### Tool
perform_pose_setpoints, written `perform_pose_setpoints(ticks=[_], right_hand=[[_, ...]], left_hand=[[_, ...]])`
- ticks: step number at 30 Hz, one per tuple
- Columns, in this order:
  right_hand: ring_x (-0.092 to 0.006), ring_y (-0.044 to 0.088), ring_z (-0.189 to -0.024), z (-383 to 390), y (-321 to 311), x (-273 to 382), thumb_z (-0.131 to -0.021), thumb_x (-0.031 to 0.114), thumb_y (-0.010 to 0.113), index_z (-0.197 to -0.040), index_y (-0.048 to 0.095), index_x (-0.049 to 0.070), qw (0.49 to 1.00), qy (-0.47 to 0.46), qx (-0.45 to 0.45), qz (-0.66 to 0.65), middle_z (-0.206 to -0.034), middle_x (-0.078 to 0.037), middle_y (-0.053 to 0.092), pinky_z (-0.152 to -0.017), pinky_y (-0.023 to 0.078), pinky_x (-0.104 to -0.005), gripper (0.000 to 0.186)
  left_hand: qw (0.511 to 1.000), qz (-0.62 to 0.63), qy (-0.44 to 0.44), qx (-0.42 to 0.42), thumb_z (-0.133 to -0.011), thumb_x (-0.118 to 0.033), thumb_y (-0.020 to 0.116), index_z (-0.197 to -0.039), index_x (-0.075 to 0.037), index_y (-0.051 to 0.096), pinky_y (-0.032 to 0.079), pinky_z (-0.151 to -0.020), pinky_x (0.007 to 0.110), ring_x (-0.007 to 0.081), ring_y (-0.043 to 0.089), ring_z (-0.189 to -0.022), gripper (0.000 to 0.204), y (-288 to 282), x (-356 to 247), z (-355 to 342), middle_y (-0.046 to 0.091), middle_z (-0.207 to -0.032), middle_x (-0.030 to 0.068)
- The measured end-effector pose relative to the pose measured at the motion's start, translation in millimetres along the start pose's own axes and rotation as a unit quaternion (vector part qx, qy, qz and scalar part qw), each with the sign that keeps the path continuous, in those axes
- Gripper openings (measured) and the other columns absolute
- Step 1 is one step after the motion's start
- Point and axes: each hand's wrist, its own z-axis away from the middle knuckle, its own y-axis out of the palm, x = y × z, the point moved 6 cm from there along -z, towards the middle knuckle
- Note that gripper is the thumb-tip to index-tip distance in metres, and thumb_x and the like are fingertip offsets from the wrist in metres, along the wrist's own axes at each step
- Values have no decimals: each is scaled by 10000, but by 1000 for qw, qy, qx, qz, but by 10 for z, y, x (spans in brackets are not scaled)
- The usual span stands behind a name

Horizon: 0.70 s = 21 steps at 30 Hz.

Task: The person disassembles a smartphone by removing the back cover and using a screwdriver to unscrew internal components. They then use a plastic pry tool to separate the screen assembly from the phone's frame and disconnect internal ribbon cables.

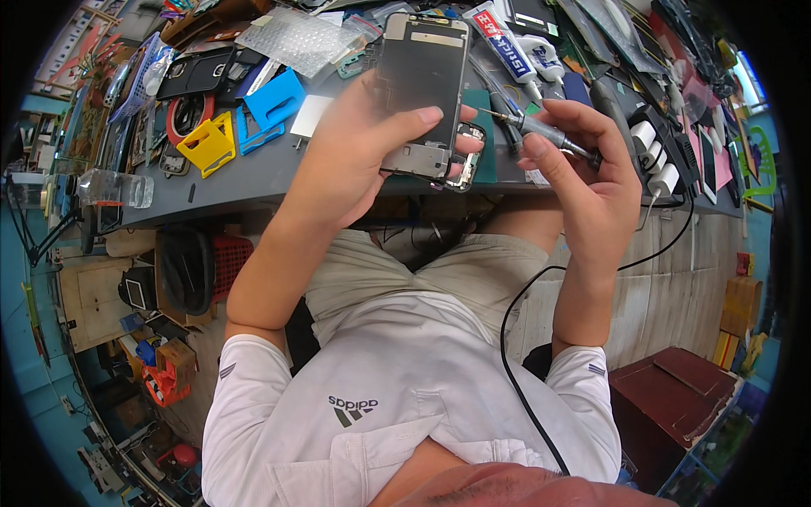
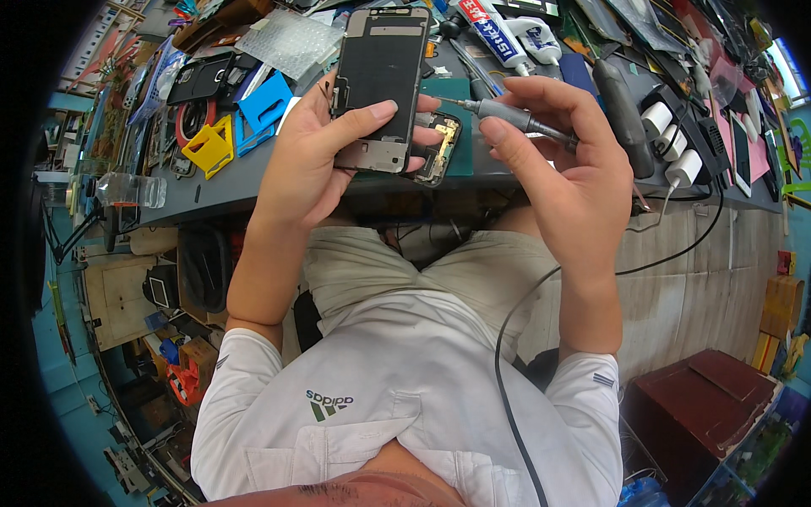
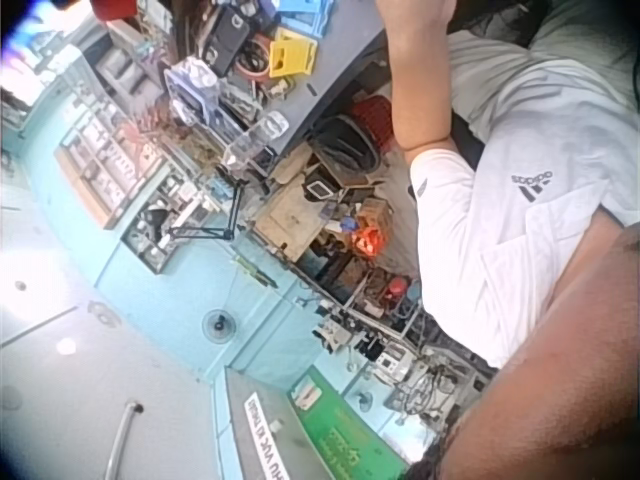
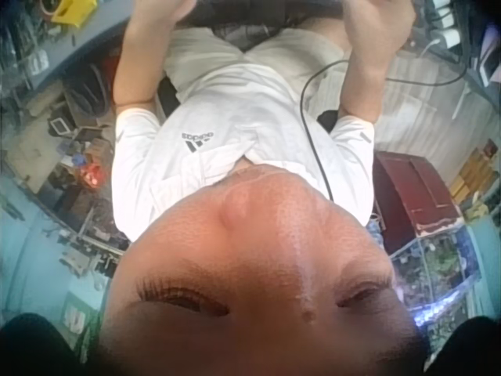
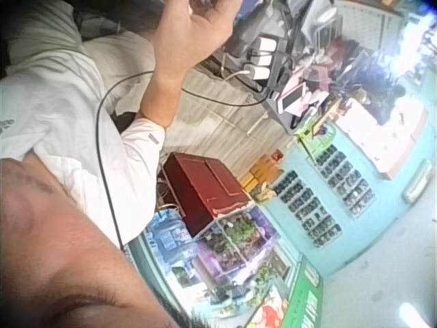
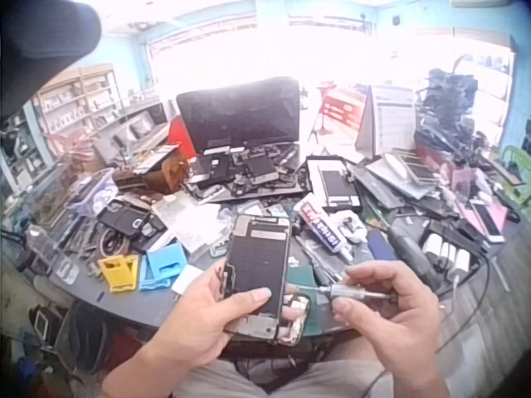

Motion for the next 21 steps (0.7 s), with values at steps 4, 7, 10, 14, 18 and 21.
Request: perform_pose_setpoints(ticks=[4, 7, 10, 14, 18, 21], right_hand=[[-170, 735, -1081, -8, -36, -14, -934, 22, 820, -1277, 696, -19, 998, -7, 13, 53, -1176, -112, 746, -842, 621, -283, 368], [-165, 754, -1055, -9, -16, -46, -915, 14, 820, -1248, 711, -15, 995, -17, 28, 91, -1146, -93, 766, -829, 610, -282, 351], [-163, 769, -1014, 3, 20, -19, -899, 6, 818, -1215, 724, -19, 992, -24, 36, 121, -1117, -88, 777, -826, 609, -285, 330], [-159, 775, -986, 0, 35, -6, -888, 1, 818, -1189, 732, -25, 991, -30, 36, 125, -1093, -96, 782, -822, 610, -286, 314], [-160, 775, -992, 4, 7, 13, -888, -2, 816, -1196, 731, -23, 990, -34, 34, 132, -1094, -91, 780, -826, 610, -286, 320], [-163, 771, -998, 11, -37, 59, -894, -1, 816, -1203, 730, -19, 990, -34, 23, 136, -1102, -83, 774, -836, 610, -288, 321]], left_hand=[[999, -28, 6, -27, -1047, -51, 643, -1400, 25, 539, 699, -829, 406, 310, 792, -1069, 376, -33, -38, 19, 720, -1294, 274], [996, -77, 21, -27, -1040, -33, 654, -1399, 31, 536, 699, -840, 409, 306, 790, -1071, 384, -48, -37, 2, 723, -1291, 272], [992, -125, 30, -9, -1031, -21, 666, -1393, 39, 530, 698, -856, 415, 301, 789, -1072, 392, -23, 1, -39, 731, -1269, 269], [992, -129, 10, 2, -1026, -13, 667, -1386, 51, 521, 694, -869, 415, 299, 787, -1074, 394, 48, 14, -62, 745, -1225, 260], [989, -148, 6, -5, -1025, -13, 669, -1388, 57, 519, 693, -868, 404, 287, 789, -1060, 399, 75, 11, -77, 756, -1194, 242], [985, -169, 8, -10, -1023, -17, 676, -1389, 51, 531, 691, -863, 391, 262, 789, -1049, 400, 55, 34, -101, 762, -1189, 221]])
